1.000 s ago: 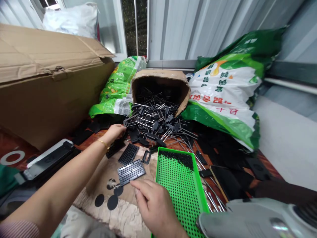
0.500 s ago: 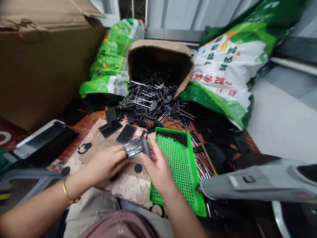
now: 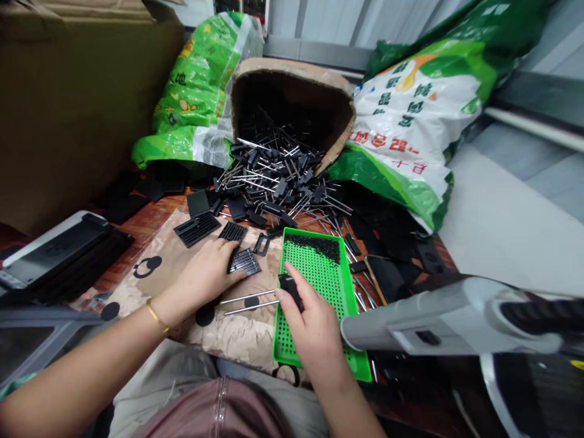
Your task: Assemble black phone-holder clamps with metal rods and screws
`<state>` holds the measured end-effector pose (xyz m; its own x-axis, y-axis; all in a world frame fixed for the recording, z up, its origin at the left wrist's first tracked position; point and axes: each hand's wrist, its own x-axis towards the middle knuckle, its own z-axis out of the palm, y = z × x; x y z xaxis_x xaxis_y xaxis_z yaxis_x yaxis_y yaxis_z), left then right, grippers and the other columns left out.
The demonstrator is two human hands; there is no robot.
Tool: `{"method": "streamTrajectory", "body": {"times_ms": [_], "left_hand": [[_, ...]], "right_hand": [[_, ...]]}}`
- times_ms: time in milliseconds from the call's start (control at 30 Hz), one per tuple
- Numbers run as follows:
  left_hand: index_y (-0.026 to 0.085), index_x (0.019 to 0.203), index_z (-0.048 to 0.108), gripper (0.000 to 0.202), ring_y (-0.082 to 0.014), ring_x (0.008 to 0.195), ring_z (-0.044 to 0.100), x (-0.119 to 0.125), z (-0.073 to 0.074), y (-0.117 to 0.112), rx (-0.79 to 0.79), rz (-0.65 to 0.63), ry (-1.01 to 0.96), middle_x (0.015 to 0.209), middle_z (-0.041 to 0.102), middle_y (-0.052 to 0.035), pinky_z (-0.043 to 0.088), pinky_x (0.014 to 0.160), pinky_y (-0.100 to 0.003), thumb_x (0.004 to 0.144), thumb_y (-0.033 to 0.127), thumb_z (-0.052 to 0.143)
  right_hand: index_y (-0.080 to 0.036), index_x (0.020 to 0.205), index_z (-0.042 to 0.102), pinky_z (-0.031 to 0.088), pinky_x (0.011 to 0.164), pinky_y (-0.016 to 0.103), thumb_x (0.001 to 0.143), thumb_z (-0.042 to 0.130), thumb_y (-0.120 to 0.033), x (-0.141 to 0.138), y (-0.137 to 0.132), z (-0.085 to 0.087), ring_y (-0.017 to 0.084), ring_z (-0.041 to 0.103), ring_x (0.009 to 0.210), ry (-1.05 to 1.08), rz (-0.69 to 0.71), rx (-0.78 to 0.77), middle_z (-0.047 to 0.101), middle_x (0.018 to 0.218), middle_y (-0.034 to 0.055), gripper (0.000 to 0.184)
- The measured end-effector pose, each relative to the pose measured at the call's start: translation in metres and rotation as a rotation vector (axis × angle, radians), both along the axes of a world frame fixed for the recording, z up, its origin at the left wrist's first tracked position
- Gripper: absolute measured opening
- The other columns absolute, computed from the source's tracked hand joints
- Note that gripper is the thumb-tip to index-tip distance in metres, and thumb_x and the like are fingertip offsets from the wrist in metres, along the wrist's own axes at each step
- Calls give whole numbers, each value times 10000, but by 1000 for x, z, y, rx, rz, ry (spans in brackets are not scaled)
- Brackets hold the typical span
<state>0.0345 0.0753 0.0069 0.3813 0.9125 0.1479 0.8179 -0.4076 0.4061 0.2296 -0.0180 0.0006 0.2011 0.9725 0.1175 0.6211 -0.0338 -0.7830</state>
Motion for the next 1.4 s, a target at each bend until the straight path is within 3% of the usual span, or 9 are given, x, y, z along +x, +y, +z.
{"method": "streamTrajectory", "body": {"times_ms": [133,367,567,700,833,933,1000,1200,1400], "left_hand": [[163,905,600,319,-289,928,577,0,-3,3,-151,47,42,906,623,-93,445,817,-394,664,310,748],[192,1075,566,401,-197,925,597,-4,-16,-39,-599,364,-1423,957,652,-42,459,804,-299,794,474,611],[198,1033,612,404,-216,1026,601,2,-17,-72,-610,417,-1861,1007,678,-54,444,902,-323,735,457,700],[134,1011,660,391,-257,972,632,-11,-18,-83,-749,219,-1869,998,692,-119,451,886,-379,703,362,742],[144,1097,656,604,-251,979,629,-47,-18,-93,-1024,-38,-1696,1046,679,-132,450,858,-342,570,383,828],[168,1207,592,876,-263,1021,623,-79,-11,-94,-1357,-369,-1467,1051,674,-115,449,839,-312,504,664,755],[169,1215,577,948,-300,985,642,-93,-5,-91,-1457,-436,-1374,1142,641,-135,478,772,-337,530,824,585],[152,1057,643,497,-224,797,687,-87,-8,-83,-1565,-316,-1229,926,708,-109,514,727,-329,805,573,564],[95,968,670,468,-173,660,662,-70,-30,-91,-1598,60,-1460,860,706,-124,538,652,-310,883,512,476]], "right_hand": [[-242,1282,559,519,581,295,833,528,-449,-6,-15,9,178,636,657,163,-27,-154,701,905,57,496],[-235,1141,643,416,420,192,793,586,-448,-53,-32,17,58,472,454,657,154,-444,653,916,40,412],[-230,1172,625,414,419,171,781,609,-529,-81,-28,-9,56,458,471,696,224,-491,649,909,44,492],[-235,1159,637,461,411,208,778,575,-588,-67,-14,-18,101,528,513,513,211,-368,662,1067,80,523],[-272,996,718,565,760,332,787,570,-547,-41,2,-6,267,633,989,171,345,-78,685,1096,73,376],[-295,948,729,535,876,377,815,565,-481,-30,10,14,273,632,1032,28,525,17,697,1071,64,281],[-303,962,721,529,886,352,833,574,-416,-32,13,27,249,638,1025,-21,695,15,698,1059,51,225],[-237,1098,651,487,887,290,888,539,-269,-57,21,43,176,620,993,-70,1086,-85,672,1057,47,240],[-247,1254,574,474,916,341,918,477,-309,-46,16,25,189,597,1034,-93,743,-80,635,1102,65,355]]}}
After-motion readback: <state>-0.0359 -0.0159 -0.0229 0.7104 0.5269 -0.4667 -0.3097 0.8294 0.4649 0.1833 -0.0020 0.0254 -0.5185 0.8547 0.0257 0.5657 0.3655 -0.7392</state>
